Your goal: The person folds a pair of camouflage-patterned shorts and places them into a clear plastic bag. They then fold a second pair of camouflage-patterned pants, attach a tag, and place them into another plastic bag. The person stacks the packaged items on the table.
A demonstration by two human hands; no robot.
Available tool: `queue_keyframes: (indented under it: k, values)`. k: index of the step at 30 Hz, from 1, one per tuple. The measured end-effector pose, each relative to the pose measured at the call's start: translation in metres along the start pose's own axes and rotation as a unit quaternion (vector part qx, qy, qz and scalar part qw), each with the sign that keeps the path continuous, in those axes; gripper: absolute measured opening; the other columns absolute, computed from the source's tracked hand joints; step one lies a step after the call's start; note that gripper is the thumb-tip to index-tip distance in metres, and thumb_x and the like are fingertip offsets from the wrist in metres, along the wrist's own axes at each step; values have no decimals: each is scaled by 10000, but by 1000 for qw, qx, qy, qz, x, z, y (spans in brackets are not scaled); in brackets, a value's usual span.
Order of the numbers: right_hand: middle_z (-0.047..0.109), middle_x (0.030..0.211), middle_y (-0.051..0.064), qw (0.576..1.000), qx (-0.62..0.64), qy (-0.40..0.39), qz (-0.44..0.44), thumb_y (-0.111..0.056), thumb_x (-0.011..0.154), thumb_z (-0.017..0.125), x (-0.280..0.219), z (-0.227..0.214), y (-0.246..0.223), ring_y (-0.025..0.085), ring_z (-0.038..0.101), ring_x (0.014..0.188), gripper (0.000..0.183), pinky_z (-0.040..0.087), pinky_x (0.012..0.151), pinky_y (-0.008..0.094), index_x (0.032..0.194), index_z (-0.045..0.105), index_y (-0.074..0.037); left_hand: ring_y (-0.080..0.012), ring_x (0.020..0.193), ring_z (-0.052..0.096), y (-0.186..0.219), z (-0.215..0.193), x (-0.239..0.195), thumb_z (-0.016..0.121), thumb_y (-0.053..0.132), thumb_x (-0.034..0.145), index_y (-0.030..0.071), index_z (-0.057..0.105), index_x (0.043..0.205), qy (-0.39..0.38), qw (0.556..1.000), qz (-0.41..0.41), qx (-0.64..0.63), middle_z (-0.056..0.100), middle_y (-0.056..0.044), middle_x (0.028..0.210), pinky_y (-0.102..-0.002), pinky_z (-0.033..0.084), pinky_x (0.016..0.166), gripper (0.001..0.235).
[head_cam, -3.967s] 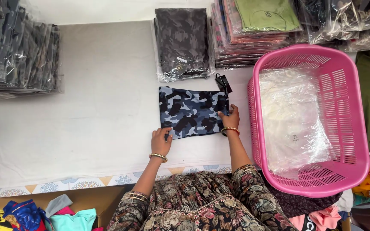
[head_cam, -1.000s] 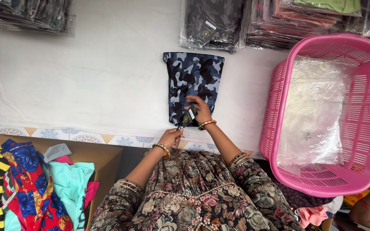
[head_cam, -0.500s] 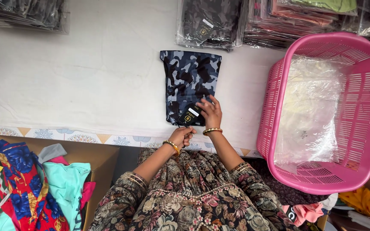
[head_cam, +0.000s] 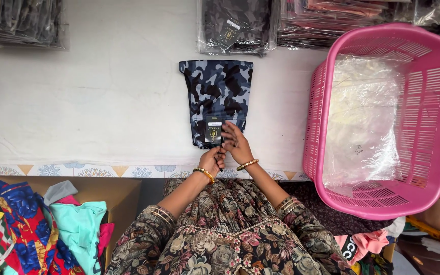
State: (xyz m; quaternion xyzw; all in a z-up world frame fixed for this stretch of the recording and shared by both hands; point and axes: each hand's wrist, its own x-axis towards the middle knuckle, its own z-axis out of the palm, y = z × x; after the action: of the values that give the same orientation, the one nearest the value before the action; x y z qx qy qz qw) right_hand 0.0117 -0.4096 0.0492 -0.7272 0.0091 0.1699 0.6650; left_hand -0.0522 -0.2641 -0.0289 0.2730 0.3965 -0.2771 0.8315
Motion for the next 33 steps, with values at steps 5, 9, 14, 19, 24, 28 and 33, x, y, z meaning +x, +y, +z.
queue_keyframes:
  k: [5,9,14,19,24,28,33]
  values:
    - [654,1388,98,999,10,31,-27,95,831,652,-5,-1,22,161,676,1167,687,573,873,268,1471,536,-124,-123,545,430,7,5,-8,564,301,1004,34,662,920,10,1000,12,-25,586,-44,728,-295,377,507,297]
    - [685,1258,42,994,-85,-66,5,-45,765,885,-35,7,-13,114,683,938,734,526,709,247,1408,545,-138,-128,578,485,18,12,-18,585,402,1018,77,633,884,12,995,71,-74,598,-33,740,-292,412,518,355]
    - [669,1003,56,990,-46,-130,41,-37,760,906,-41,10,1,81,608,799,962,524,700,233,1590,439,-175,-176,715,623,22,23,-31,571,422,993,73,616,891,52,991,70,-104,629,-62,802,-335,555,635,367]
    - [707,1232,48,991,-21,-125,35,22,814,838,-40,12,18,77,720,986,709,605,847,249,1456,571,-117,-156,843,638,-3,-14,-4,604,265,1031,20,698,1041,27,997,47,-54,649,-69,958,-296,528,722,263]
    - [761,1207,66,988,-56,-110,92,19,844,740,-41,7,3,103,748,934,619,597,784,224,1426,601,-136,-169,955,646,6,4,-37,591,271,1018,41,646,1121,12,999,25,-17,647,-57,1011,-301,539,814,258]
    - [754,1232,55,991,-13,-131,17,-48,927,740,-41,9,7,95,722,1044,537,560,849,235,1442,612,-122,-248,1052,661,25,28,-58,551,409,1003,20,582,1139,-6,999,22,-38,661,-109,1058,-351,590,874,414]
    - [739,1185,74,991,-66,-114,-18,-62,799,826,-39,10,-4,124,692,980,546,545,799,274,1322,672,-91,-230,1019,659,22,14,-40,558,472,1014,44,618,1182,-1,998,24,-54,655,-107,1081,-304,501,794,464]
